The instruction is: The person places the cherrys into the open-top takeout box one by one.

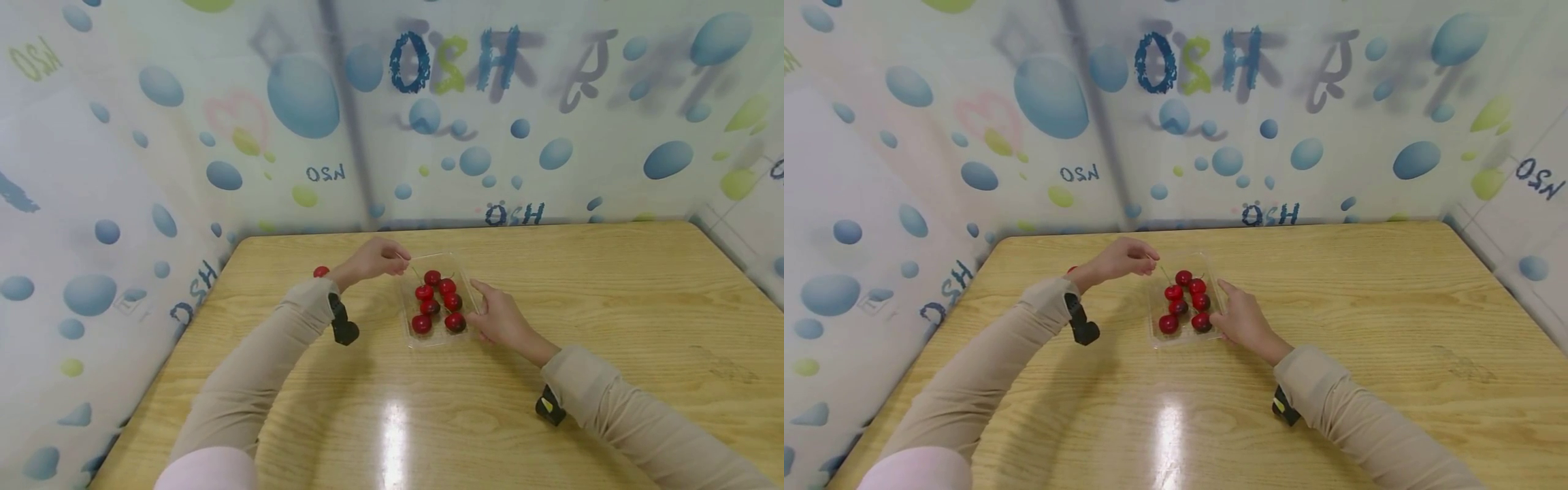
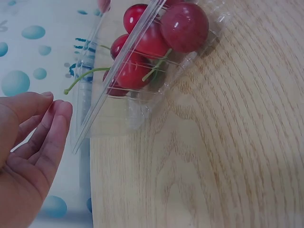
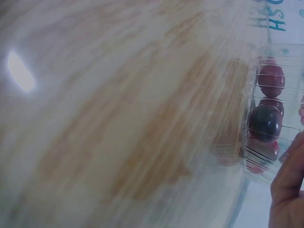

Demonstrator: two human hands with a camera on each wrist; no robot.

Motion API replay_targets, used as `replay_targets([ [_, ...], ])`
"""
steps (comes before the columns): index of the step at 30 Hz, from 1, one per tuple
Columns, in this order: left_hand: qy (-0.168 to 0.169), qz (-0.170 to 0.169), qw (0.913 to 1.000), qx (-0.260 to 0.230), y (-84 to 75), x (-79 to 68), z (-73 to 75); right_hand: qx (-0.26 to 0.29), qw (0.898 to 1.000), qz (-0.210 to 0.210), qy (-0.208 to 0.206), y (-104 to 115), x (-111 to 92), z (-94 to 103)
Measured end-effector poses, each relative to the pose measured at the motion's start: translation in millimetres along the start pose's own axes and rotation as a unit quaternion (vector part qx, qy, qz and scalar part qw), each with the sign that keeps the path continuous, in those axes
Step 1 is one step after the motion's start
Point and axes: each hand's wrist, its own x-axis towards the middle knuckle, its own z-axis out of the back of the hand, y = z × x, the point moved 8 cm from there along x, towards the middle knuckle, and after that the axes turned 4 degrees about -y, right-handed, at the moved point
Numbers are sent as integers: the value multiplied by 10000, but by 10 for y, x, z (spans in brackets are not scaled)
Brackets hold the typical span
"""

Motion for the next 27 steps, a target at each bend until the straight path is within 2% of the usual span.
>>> replay_targets([
  [14, -352, 272, 9989, -171, 194, -153, 214, -13, 10000, 28, 21, 0, 1, -1],
  [20, -578, 239, 9978, -228, 256, -177, 286, 9, 10000, 86, 24, 19, -4, -3],
  [27, -617, 145, 9975, -318, 317, -209, 296, 16, 9999, 114, 5, 16, -4, -4],
])
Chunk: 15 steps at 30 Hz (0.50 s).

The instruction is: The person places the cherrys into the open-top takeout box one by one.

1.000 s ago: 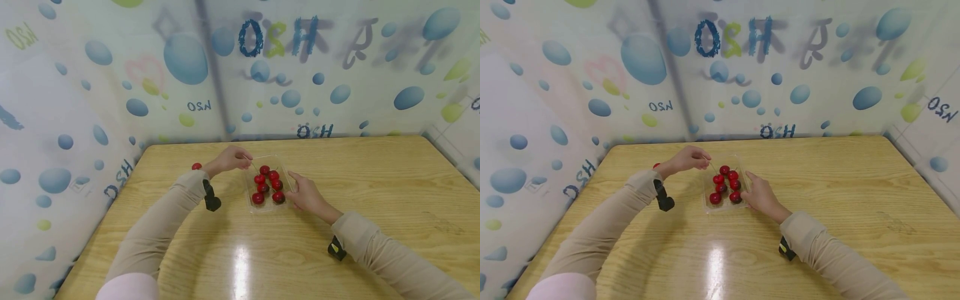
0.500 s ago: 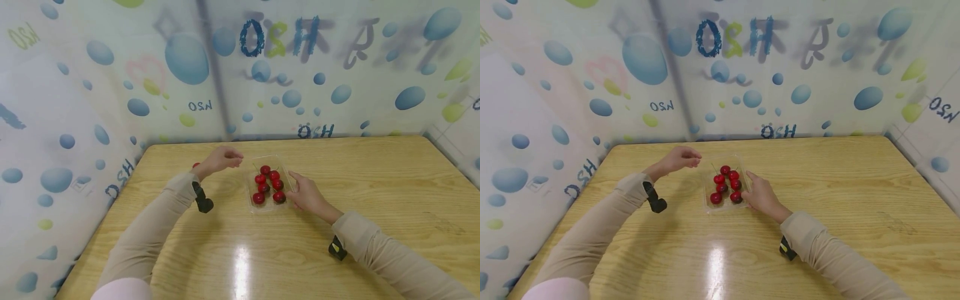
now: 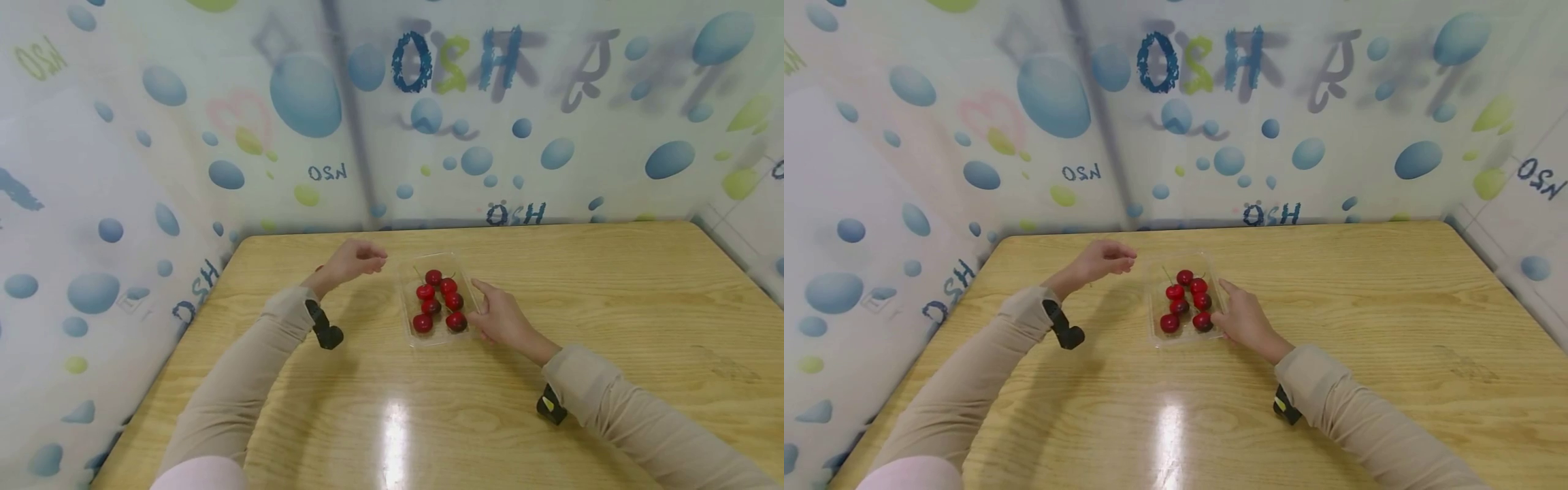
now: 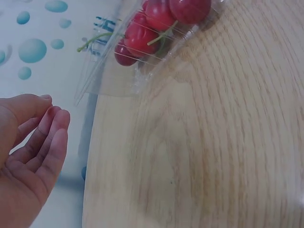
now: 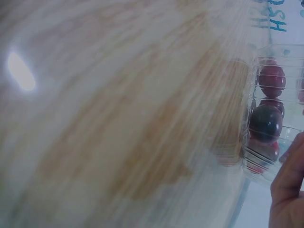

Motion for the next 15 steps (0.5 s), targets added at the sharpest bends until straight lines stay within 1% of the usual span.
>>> replay_targets([
  [3, -45, -29, 10000, 11, 26, -21, 20, 7, 10000, -6, 6, 2, 0, -2],
  [7, -204, -7, 9998, 26, 65, -46, 80, -17, 10000, 5, 4, 6, 1, 2],
  [11, -425, 41, 9991, -14, 108, -75, 180, -58, 10000, -1, -11, 0, 3, 7],
  [12, -471, 88, 9988, -57, 77, -106, 208, -59, 10000, -8, -13, -2, 4, 7],
  [15, -658, 215, 9975, -173, 129, -141, 308, -50, 10000, -29, -10, -5, 2, 4],
])
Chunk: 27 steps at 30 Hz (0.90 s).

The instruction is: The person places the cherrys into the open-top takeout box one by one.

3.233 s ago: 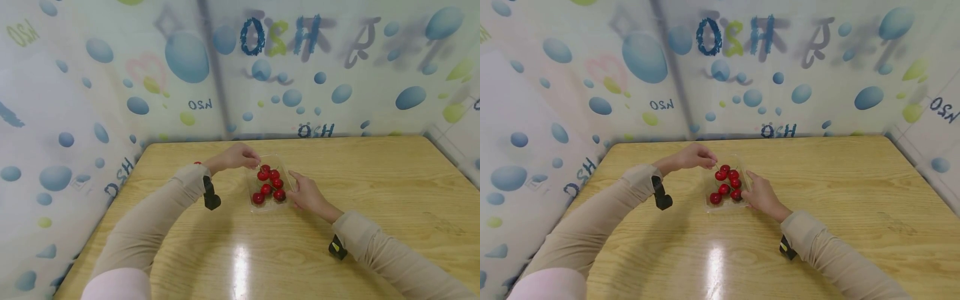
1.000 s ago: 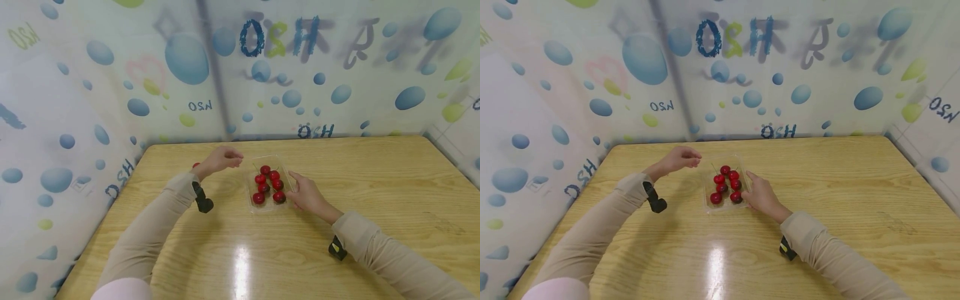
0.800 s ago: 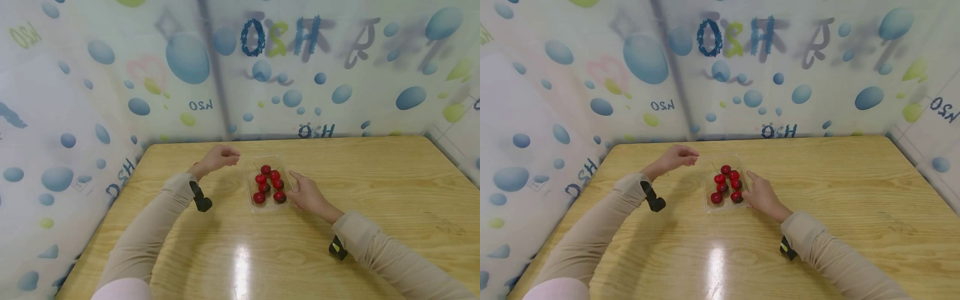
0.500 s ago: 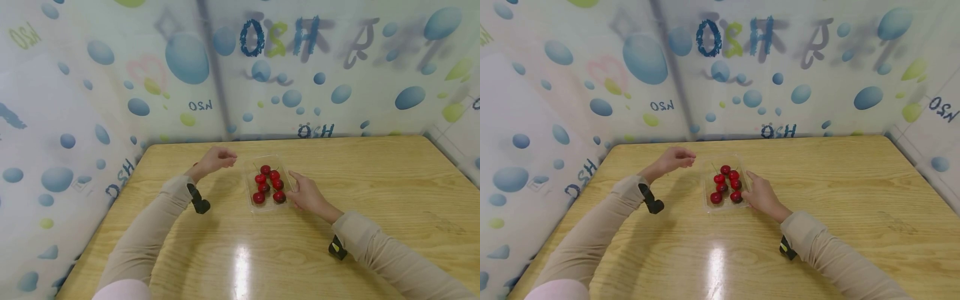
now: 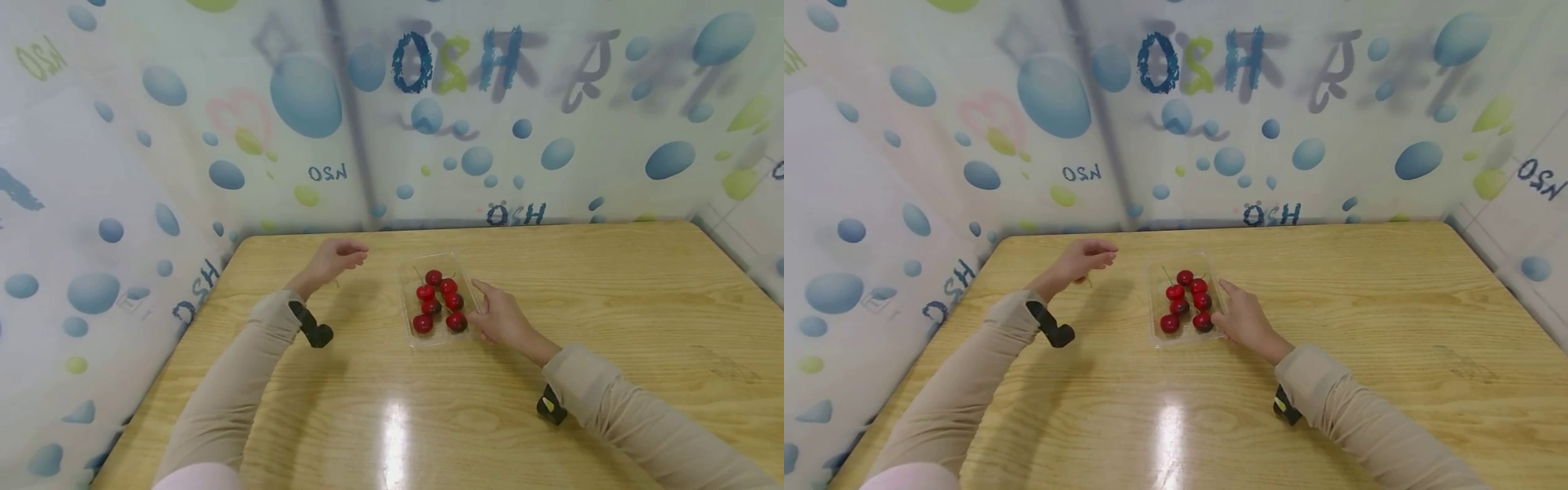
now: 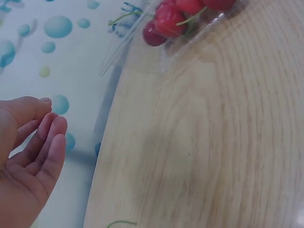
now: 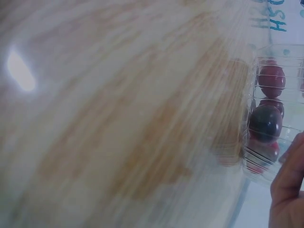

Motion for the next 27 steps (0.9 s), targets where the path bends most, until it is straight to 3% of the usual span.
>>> replay_targets([
  [6, -394, 316, 9987, -30, 175, -20, 204, 47, 10000, 2, -5, 1, -5, 4],
  [13, -837, 278, 9961, -52, 281, -108, 378, 79, 10000, 20, -12, -15, -2, 3],
  [21, -1090, 446, 9930, -68, 463, -221, 433, 64, 10000, -5, -22, -12, -4, 7],
  [27, -1217, 460, 9913, -206, 621, -289, 390, 56, 10000, 26, -27, 0, -2, 5],
])
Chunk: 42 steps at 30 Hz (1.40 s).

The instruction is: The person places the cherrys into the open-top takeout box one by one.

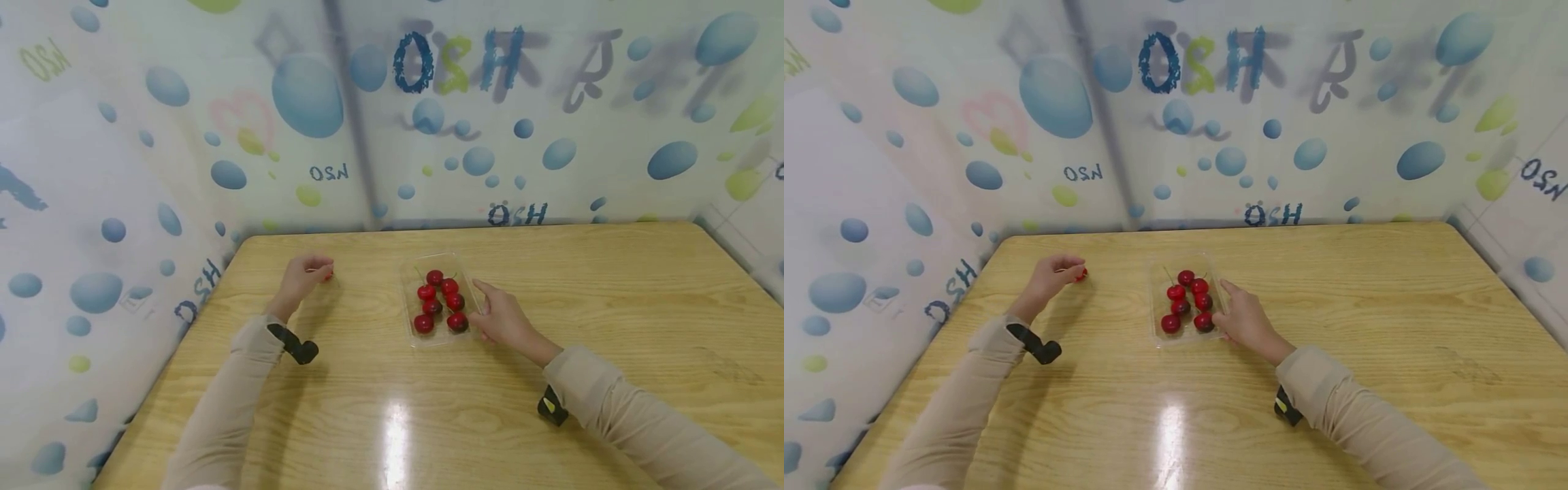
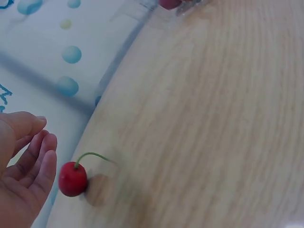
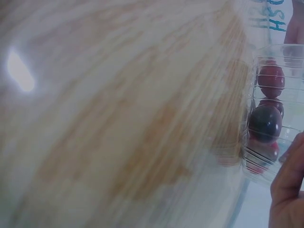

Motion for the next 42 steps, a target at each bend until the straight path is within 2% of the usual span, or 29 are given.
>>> replay_targets([
  [4, -19, 57, 9999, 100, 76, -48, -37, -14, 10000, -14, 7, 3, 0, -3],
  [17, -670, 445, 9946, 651, 220, -136, -76, -83, 10000, 10, -26, 2, -4, 1],
  [28, -866, 407, 9894, 1090, 237, -173, -133, -131, 9999, -12, -15, 11, 4, -9],
  [35, -942, 466, 9867, 1244, 223, -163, -149, -105, 9999, -30, -22, 16, 2, -6],
  [42, -1104, 338, 9853, 1257, 200, -175, -167, -102, 9999, -54, -14, 11, -3, -2],
])
